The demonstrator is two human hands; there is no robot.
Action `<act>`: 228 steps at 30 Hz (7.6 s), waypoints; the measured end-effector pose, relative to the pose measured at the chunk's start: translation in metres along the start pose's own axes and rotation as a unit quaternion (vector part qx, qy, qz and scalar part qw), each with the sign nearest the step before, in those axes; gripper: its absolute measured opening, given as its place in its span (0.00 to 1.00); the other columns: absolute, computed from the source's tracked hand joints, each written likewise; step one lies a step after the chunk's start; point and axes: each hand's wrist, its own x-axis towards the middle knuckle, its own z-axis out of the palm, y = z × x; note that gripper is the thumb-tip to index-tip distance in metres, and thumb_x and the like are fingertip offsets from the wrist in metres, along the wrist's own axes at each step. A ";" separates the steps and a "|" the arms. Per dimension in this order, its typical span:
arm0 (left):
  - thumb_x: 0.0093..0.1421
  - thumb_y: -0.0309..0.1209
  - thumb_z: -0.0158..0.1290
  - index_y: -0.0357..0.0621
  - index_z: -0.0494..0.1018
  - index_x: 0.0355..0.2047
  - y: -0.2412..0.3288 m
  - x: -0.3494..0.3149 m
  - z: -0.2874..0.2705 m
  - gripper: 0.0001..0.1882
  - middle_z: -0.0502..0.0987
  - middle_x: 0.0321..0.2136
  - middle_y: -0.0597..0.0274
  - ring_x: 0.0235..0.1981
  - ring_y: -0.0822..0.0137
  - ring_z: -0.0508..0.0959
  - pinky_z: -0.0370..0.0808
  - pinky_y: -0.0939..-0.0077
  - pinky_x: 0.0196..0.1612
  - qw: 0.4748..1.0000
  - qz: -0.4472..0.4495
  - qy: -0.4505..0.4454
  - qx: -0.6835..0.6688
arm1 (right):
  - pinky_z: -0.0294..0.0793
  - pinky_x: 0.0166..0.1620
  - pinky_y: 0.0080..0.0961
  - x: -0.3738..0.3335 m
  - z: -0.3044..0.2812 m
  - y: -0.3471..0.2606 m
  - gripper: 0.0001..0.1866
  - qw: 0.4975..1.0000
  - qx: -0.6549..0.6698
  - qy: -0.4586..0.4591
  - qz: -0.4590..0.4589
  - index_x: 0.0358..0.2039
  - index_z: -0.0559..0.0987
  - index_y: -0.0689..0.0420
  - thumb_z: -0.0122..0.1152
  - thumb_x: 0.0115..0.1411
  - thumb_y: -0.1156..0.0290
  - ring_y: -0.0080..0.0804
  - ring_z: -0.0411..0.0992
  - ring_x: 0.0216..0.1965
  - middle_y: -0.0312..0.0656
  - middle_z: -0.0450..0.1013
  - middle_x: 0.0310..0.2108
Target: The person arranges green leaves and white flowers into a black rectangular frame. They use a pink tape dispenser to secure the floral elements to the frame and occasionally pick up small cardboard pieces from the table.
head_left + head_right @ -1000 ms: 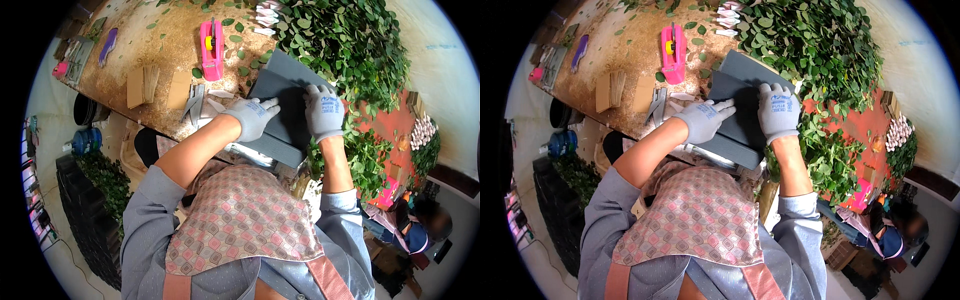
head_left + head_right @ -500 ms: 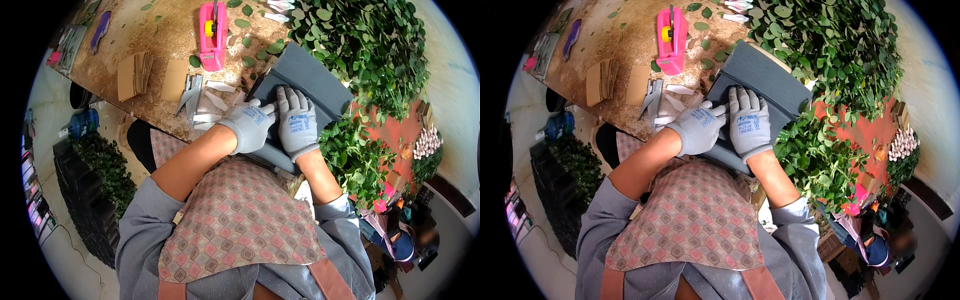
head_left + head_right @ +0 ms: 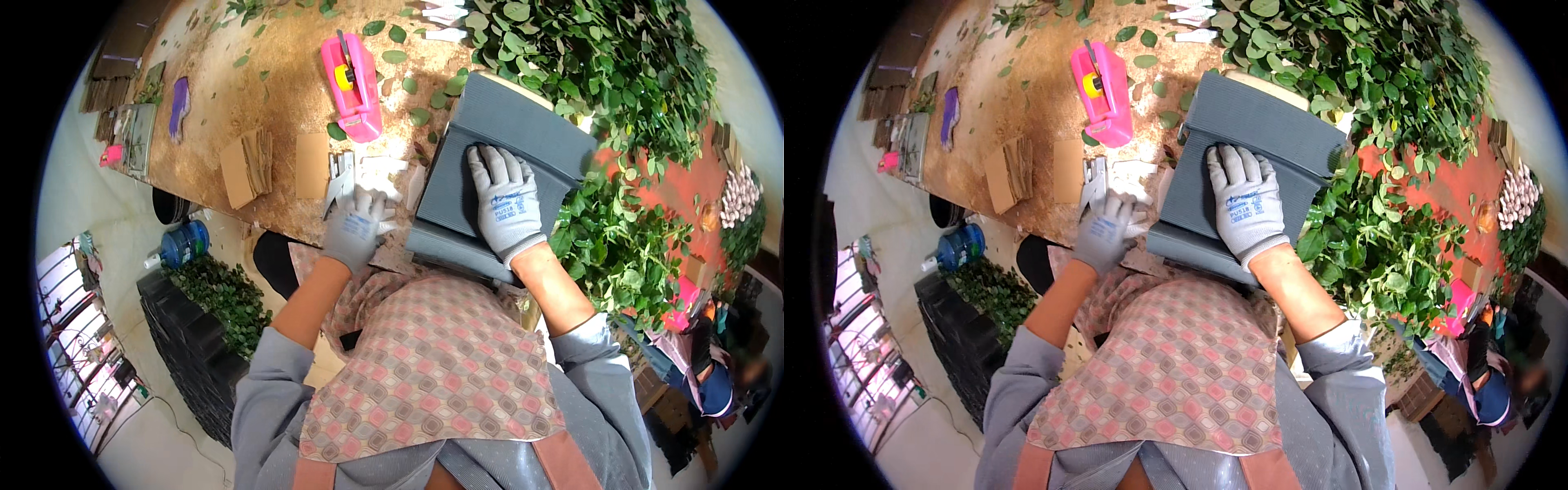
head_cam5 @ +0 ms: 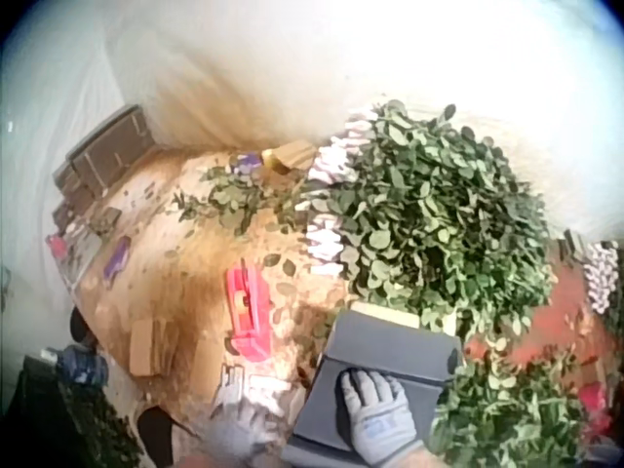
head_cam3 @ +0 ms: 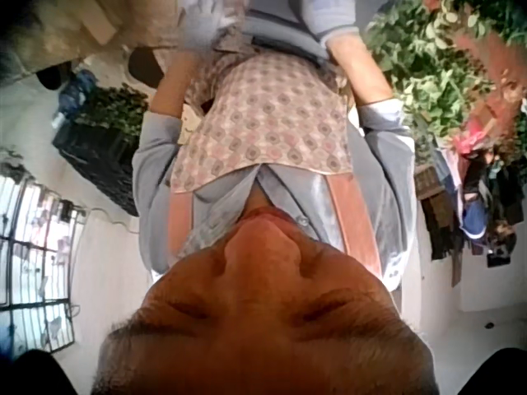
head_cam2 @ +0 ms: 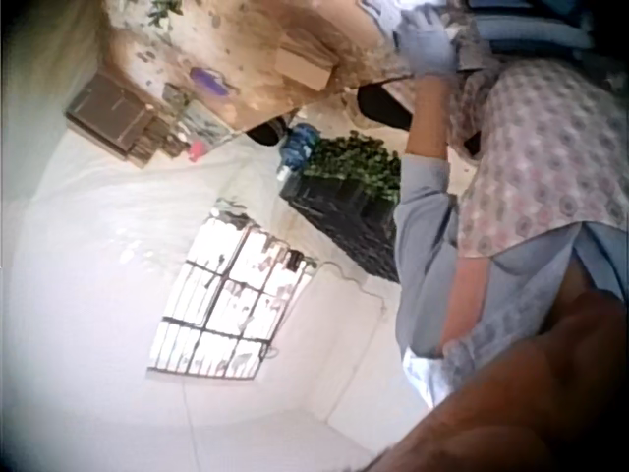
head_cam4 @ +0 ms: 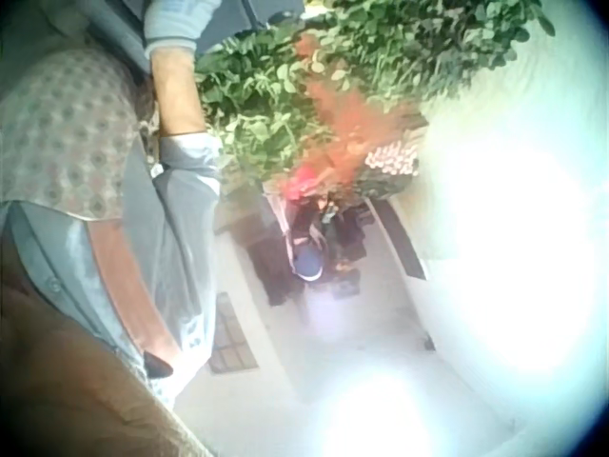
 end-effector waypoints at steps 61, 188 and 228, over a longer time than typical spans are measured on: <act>0.55 0.49 0.64 0.40 0.70 0.59 -0.126 0.005 -0.005 0.37 0.77 0.49 0.39 0.51 0.44 0.79 0.76 0.53 0.53 0.911 -0.349 0.161 -0.148 | 0.60 0.65 0.48 -0.003 0.000 -0.003 0.29 0.999 0.033 0.031 -0.003 0.61 0.74 0.57 0.54 0.56 0.72 0.47 0.65 0.62 0.49 0.69 0.59; 0.57 0.31 0.52 0.47 0.79 0.45 0.107 0.023 -0.068 0.15 0.77 0.56 0.62 0.35 0.63 0.75 0.71 0.64 0.35 0.966 0.223 0.127 -0.040 | 0.77 0.49 0.45 0.168 -0.154 0.214 0.17 0.969 0.151 0.191 0.044 0.50 0.75 0.57 0.58 0.63 0.66 0.52 0.76 0.46 0.53 0.77 0.41; 0.62 0.40 0.55 0.39 0.73 0.61 0.078 0.015 -0.001 0.28 0.67 0.66 0.51 0.45 0.58 0.75 0.74 0.58 0.43 0.950 0.253 0.063 0.171 | 0.69 0.44 0.40 0.215 -0.194 0.255 0.10 0.941 -0.269 0.206 0.018 0.42 0.76 0.53 0.53 0.62 0.67 0.38 0.75 0.37 0.40 0.74 0.35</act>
